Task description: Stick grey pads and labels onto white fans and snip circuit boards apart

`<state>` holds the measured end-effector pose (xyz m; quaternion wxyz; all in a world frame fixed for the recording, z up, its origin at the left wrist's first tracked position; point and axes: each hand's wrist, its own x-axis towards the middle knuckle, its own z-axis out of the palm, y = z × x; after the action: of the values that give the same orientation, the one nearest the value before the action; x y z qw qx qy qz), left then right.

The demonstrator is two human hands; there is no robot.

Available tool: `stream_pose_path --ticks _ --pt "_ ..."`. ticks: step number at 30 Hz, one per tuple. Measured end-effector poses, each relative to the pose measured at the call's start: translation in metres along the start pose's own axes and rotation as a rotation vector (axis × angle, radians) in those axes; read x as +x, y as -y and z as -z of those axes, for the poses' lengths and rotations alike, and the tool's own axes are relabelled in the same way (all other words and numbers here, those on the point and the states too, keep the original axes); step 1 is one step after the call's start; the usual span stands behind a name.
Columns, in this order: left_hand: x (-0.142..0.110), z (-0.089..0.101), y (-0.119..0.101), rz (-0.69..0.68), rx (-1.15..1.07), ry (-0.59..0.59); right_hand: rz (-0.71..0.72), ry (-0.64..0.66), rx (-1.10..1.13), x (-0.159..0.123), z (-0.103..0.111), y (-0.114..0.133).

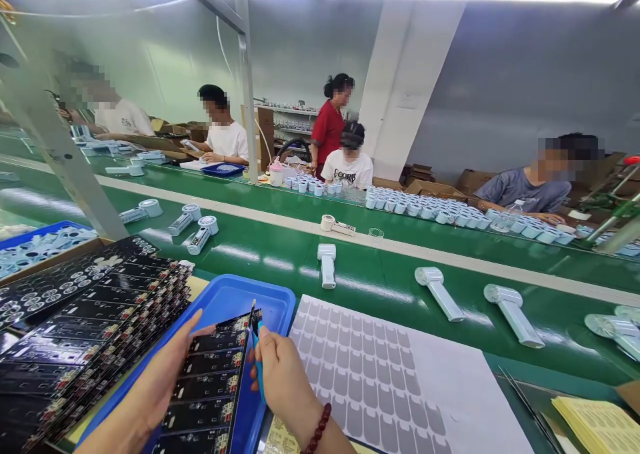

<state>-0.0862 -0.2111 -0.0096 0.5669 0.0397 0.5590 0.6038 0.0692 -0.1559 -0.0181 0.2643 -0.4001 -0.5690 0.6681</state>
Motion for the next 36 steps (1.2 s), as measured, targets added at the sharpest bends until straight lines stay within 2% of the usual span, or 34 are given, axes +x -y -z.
stream_pose_path --ticks 5,9,12,14,16,18,21,22,24,26,29,33,36 --pt "-0.003 0.01 -0.001 -0.168 0.223 0.049 -0.003 0.01 -0.122 -0.003 0.003 0.005" --pt "-0.001 0.015 0.006 -0.238 0.217 0.013 0.04 0.068 -0.262 -0.021 0.011 0.012" --pt "-0.002 0.016 0.008 -0.269 0.181 -0.038 0.107 0.039 -0.37 -0.033 0.012 0.014" --pt "-0.004 0.014 0.009 -0.246 0.133 -0.033 0.085 0.026 -0.317 -0.035 0.008 0.011" --pt "-0.008 0.008 0.01 -0.185 0.07 -0.022 -0.014 0.052 -0.142 -0.032 0.001 0.007" --pt "-0.012 0.002 0.01 -0.072 0.028 -0.008 -0.106 0.09 0.036 -0.025 -0.006 0.004" --pt "-0.016 -0.004 0.009 0.074 0.028 -0.04 -0.126 0.094 0.096 -0.014 -0.012 0.0" --pt "-0.016 -0.004 0.007 0.059 0.041 -0.077 -0.122 0.083 0.092 -0.011 -0.013 0.0" --pt "-0.017 0.0 0.004 -0.07 0.08 -0.14 -0.104 0.054 0.053 -0.006 -0.01 0.0" --pt "-0.016 0.005 0.003 -0.167 0.14 -0.095 -0.08 0.036 -0.012 -0.005 -0.005 0.001" --pt "-0.013 0.012 0.006 -0.177 0.209 0.017 -0.035 0.054 -0.125 -0.013 0.003 0.005" --pt "-0.013 0.016 0.01 -0.239 0.213 -0.034 0.036 0.071 -0.221 -0.03 0.009 0.008" --pt "-0.017 0.012 0.013 -0.225 0.126 -0.032 0.013 0.075 -0.17 -0.035 0.004 0.007"
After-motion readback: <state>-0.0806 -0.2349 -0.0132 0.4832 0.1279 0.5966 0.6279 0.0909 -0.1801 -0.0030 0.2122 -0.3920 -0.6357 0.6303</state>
